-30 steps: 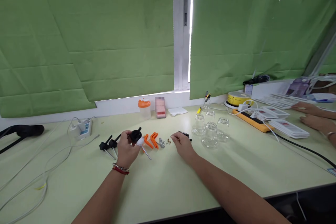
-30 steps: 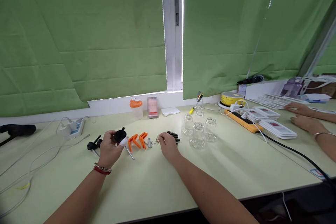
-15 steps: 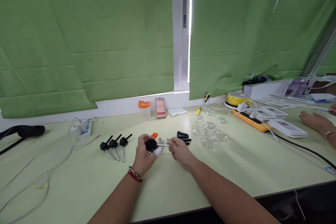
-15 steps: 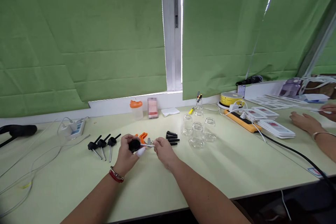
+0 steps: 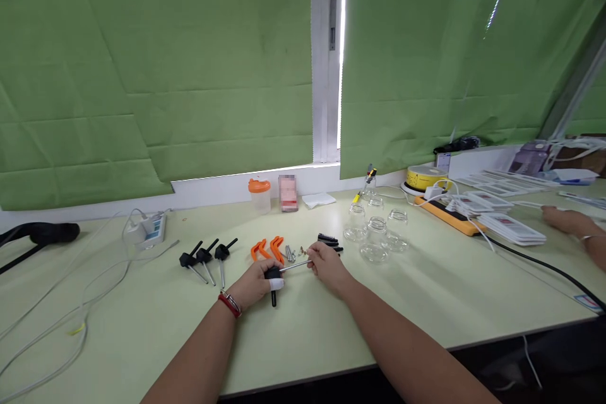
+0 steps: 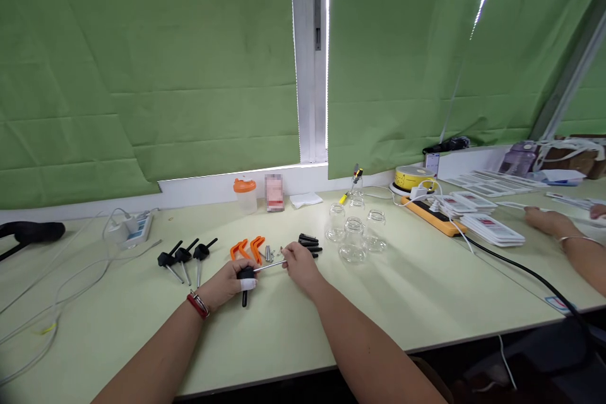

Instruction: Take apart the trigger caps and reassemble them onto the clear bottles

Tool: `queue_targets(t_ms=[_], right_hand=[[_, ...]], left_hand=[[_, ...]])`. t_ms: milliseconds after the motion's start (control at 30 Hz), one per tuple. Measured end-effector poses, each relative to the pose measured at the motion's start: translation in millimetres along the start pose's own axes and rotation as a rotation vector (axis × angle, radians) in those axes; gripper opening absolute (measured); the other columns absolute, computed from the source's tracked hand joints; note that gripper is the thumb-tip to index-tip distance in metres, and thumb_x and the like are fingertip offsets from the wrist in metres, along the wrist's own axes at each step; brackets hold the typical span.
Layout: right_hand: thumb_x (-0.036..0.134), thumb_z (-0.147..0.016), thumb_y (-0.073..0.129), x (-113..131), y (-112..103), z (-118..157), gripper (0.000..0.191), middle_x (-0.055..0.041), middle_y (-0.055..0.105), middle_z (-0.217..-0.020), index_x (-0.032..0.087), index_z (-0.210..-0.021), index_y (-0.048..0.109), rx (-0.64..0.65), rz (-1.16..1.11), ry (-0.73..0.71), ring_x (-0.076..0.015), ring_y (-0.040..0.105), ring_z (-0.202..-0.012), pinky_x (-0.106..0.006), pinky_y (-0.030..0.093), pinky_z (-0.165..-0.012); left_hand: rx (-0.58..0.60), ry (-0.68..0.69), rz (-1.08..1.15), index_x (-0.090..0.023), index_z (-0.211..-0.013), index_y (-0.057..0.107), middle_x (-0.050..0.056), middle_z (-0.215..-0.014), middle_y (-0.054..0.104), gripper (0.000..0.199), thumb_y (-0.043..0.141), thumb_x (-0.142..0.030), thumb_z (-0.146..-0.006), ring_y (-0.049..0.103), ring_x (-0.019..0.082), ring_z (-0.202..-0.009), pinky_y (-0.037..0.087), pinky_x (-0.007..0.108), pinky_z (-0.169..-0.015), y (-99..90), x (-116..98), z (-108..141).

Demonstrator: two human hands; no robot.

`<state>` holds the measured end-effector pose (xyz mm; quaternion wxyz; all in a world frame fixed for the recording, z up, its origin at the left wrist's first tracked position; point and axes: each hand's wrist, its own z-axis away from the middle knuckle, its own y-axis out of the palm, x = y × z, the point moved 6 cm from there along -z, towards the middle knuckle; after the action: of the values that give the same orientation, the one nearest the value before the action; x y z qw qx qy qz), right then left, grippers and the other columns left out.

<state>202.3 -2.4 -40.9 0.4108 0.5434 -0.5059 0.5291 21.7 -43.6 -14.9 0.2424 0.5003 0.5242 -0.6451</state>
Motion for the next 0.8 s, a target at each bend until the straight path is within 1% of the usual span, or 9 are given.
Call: queue_targets(t_ms=[33, 67, 133, 200, 300, 400, 500, 667, 800], right_hand=[[0.034, -0.081, 0.057, -7, -3, -2, 0.018, 0.0043, 0.052, -0.057, 0.019, -0.075, 0.051, -0.014, -0.089, 0.082, -0.0074, 0.036, -0.043, -0.02, 0.027, -0.043], [0.035, -0.08, 0.059, -12, -7, -4, 0.019, 0.0051, 0.051, -0.056, 0.019, -0.074, 0.05, -0.025, -0.145, 0.135, -0.0061, 0.034, -0.041, -0.019, 0.025, -0.041], [0.035, -0.076, 0.063, -16, -15, -6, 0.022, 0.006, 0.049, -0.055, 0.018, -0.072, 0.05, -0.026, -0.202, 0.186, -0.0045, 0.032, -0.04, -0.018, 0.023, -0.039], [0.033, -0.074, 0.066, -15, -21, -6, 0.022, 0.005, 0.051, -0.056, 0.017, -0.072, 0.052, -0.01, -0.231, 0.214, -0.0042, 0.035, -0.041, -0.017, 0.026, -0.039], [0.024, -0.07, 0.069, -12, -23, -4, 0.017, -0.0004, 0.059, -0.06, 0.014, -0.072, 0.056, 0.025, -0.264, 0.249, -0.0051, 0.043, -0.044, -0.017, 0.033, -0.04], [0.017, -0.069, 0.069, -9, -21, -2, 0.011, -0.0041, 0.063, -0.063, 0.012, -0.072, 0.06, 0.049, -0.268, 0.255, -0.0056, 0.045, -0.044, -0.018, 0.035, -0.039], [0.014, -0.067, 0.07, -7, -19, -1, 0.01, -0.0051, 0.066, -0.066, 0.012, -0.074, 0.062, 0.06, -0.259, 0.248, -0.0054, 0.045, -0.043, -0.017, 0.035, -0.037], [0.012, -0.065, 0.069, -9, -16, 0, 0.012, -0.0043, 0.067, -0.067, 0.012, -0.076, 0.064, 0.069, -0.206, 0.231, -0.0049, 0.046, -0.043, -0.016, 0.036, -0.037], [0.011, -0.066, 0.067, -11, -13, -1, 0.011, -0.0028, 0.066, -0.066, 0.013, -0.076, 0.063, 0.077, -0.16, 0.205, -0.0046, 0.045, -0.043, -0.015, 0.034, -0.036]], left_hand=[[-0.018, 0.001, -0.012, -0.02, -0.086, 0.063, 0.005, -0.085, 0.065, 0.019, 0.065, -0.028, -0.069, 0.061, 0.021, -0.079, 0.047, 0.037, -0.075, -1.3, 0, 0], [-0.04, 0.002, -0.027, -0.02, -0.085, 0.063, 0.005, -0.086, 0.065, 0.018, 0.064, -0.028, -0.069, 0.061, 0.021, -0.079, 0.047, 0.037, -0.075, -3.1, 0, 0], [-0.071, -0.001, -0.063, -0.02, -0.085, 0.064, 0.006, -0.087, 0.065, 0.019, 0.064, -0.028, -0.068, 0.06, 0.022, -0.08, 0.048, 0.037, -0.074, -6.5, 0, 0], [-0.083, -0.003, -0.096, -0.02, -0.086, 0.064, 0.006, -0.086, 0.065, 0.019, 0.063, -0.029, -0.068, 0.06, 0.022, -0.079, 0.047, 0.037, -0.074, -9.0, 1, 0], [-0.081, -0.002, -0.108, -0.02, -0.087, 0.065, 0.006, -0.086, 0.065, 0.019, 0.062, -0.028, -0.07, 0.06, 0.022, -0.08, 0.047, 0.036, -0.073, -11.1, 3, 0], [-0.082, 0.001, -0.113, -0.021, -0.087, 0.065, 0.006, -0.087, 0.066, 0.019, 0.061, -0.028, -0.07, 0.061, 0.022, -0.08, 0.048, 0.035, -0.072, -12.1, 5, -1], [-0.079, 0.002, -0.12, -0.021, -0.088, 0.066, 0.006, -0.086, 0.066, 0.02, 0.061, -0.029, -0.07, 0.061, 0.023, -0.079, 0.049, 0.035, -0.07, -12.0, 6, -2], [-0.087, 0.02, -0.091, -0.02, -0.084, 0.067, 0.005, -0.083, 0.066, 0.019, 0.065, -0.029, -0.067, 0.062, 0.022, -0.075, 0.048, 0.035, -0.069, -11.9, 4, -3], [-0.105, 0.03, -0.057, -0.021, -0.084, 0.069, 0.005, -0.082, 0.067, 0.02, 0.068, -0.028, -0.065, 0.062, 0.023, -0.075, 0.049, 0.035, -0.068, -12.5, 3, -2]])
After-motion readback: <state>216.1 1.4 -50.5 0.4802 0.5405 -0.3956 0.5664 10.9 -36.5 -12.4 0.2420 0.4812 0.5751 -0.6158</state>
